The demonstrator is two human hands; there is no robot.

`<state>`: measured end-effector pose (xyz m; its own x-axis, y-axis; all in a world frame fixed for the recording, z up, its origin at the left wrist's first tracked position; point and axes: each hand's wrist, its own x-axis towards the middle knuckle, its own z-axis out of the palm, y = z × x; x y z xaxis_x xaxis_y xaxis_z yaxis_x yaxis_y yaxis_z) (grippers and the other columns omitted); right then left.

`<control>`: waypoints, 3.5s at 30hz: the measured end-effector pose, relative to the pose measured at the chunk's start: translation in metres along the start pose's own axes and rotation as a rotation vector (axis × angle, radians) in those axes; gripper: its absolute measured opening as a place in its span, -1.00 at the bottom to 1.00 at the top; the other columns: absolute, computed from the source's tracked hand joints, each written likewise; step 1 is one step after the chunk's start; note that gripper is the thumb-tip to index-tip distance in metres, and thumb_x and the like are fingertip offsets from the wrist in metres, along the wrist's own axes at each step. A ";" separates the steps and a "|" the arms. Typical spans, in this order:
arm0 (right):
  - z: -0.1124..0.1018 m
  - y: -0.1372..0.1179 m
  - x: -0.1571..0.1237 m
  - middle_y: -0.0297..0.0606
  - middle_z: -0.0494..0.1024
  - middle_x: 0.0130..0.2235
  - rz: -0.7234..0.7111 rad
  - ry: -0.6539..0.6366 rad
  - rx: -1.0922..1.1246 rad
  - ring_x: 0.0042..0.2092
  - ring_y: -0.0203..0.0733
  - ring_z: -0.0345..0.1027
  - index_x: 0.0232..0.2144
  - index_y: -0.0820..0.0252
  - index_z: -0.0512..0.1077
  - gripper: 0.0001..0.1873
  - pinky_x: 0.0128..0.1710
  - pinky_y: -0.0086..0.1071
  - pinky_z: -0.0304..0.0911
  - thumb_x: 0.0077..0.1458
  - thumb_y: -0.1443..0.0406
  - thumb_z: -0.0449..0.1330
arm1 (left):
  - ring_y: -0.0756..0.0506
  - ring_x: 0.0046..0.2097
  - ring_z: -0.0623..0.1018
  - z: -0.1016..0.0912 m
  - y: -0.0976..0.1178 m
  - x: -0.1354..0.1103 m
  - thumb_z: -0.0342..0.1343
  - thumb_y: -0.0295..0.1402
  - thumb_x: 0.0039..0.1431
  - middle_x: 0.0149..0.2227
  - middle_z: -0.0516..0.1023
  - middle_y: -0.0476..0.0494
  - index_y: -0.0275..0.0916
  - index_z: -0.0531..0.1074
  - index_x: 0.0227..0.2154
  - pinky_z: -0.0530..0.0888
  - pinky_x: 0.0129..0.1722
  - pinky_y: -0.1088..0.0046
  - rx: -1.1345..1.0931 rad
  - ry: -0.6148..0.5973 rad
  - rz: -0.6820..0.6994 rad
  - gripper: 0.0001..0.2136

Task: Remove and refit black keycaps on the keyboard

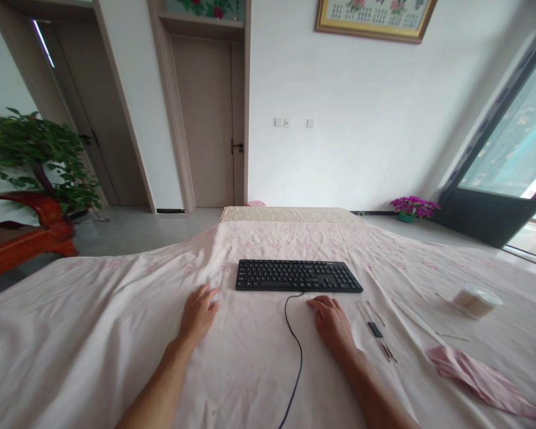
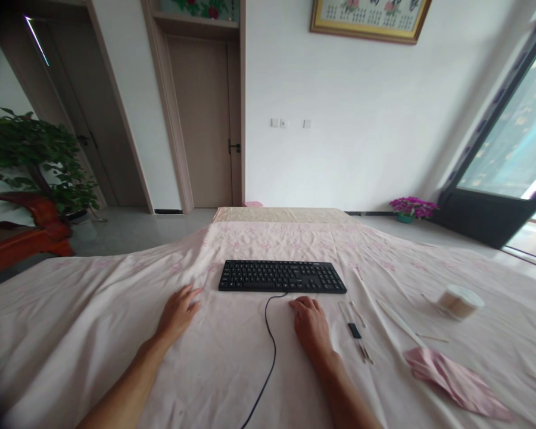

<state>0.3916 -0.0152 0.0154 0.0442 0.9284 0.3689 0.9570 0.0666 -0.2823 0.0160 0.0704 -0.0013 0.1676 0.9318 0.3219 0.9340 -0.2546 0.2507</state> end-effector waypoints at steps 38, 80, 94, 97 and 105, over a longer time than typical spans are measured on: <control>-0.005 -0.007 -0.001 -0.24 0.47 -0.05 0.042 -0.028 -0.009 -0.03 -0.14 0.25 -0.11 0.10 0.51 -0.55 0.03 -0.34 0.10 0.02 0.46 -0.02 | -0.17 0.15 0.35 0.010 -0.007 0.002 -0.02 -0.33 0.19 0.14 0.37 -0.24 -0.19 0.42 0.03 0.23 0.16 0.26 0.008 0.041 0.034 -0.65; -0.007 -0.008 -0.001 -0.25 0.47 -0.05 0.053 -0.042 -0.005 -0.02 -0.14 0.25 -0.11 0.09 0.52 -0.55 0.05 -0.35 0.09 0.03 0.47 -0.02 | -0.16 0.16 0.34 0.008 -0.005 0.001 -0.04 -0.32 0.21 0.16 0.35 -0.24 -0.19 0.42 0.03 0.22 0.17 0.27 0.025 0.025 0.018 -0.65; -0.009 -0.009 -0.001 -0.26 0.47 -0.05 0.079 -0.048 0.010 -0.03 -0.16 0.25 -0.12 0.07 0.51 -0.56 0.05 -0.35 0.08 0.04 0.48 -0.01 | -0.17 0.14 0.36 0.011 -0.008 0.002 -0.03 -0.32 0.19 0.15 0.37 -0.24 -0.18 0.43 0.02 0.23 0.16 0.25 0.007 0.035 0.025 -0.65; -0.008 -0.008 -0.002 -0.26 0.47 -0.05 0.068 -0.044 0.007 -0.03 -0.15 0.25 -0.11 0.07 0.51 -0.54 0.05 -0.36 0.08 0.02 0.48 -0.01 | -0.16 0.15 0.35 0.010 -0.007 0.002 -0.02 -0.32 0.19 0.15 0.36 -0.24 -0.18 0.42 0.03 0.22 0.16 0.26 0.004 0.034 0.016 -0.65; -0.007 -0.007 -0.002 -0.26 0.47 -0.05 0.055 -0.032 0.006 -0.02 -0.15 0.25 -0.11 0.07 0.51 -0.55 0.04 -0.35 0.10 0.02 0.47 -0.01 | -0.15 0.13 0.37 0.010 -0.006 0.002 0.00 -0.34 0.18 0.14 0.38 -0.22 -0.16 0.43 0.01 0.23 0.16 0.27 -0.011 0.039 0.015 -0.66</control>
<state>0.3866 -0.0201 0.0226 0.0877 0.9418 0.3246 0.9517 0.0170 -0.3064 0.0136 0.0767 -0.0109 0.1690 0.9173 0.3607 0.9280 -0.2713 0.2552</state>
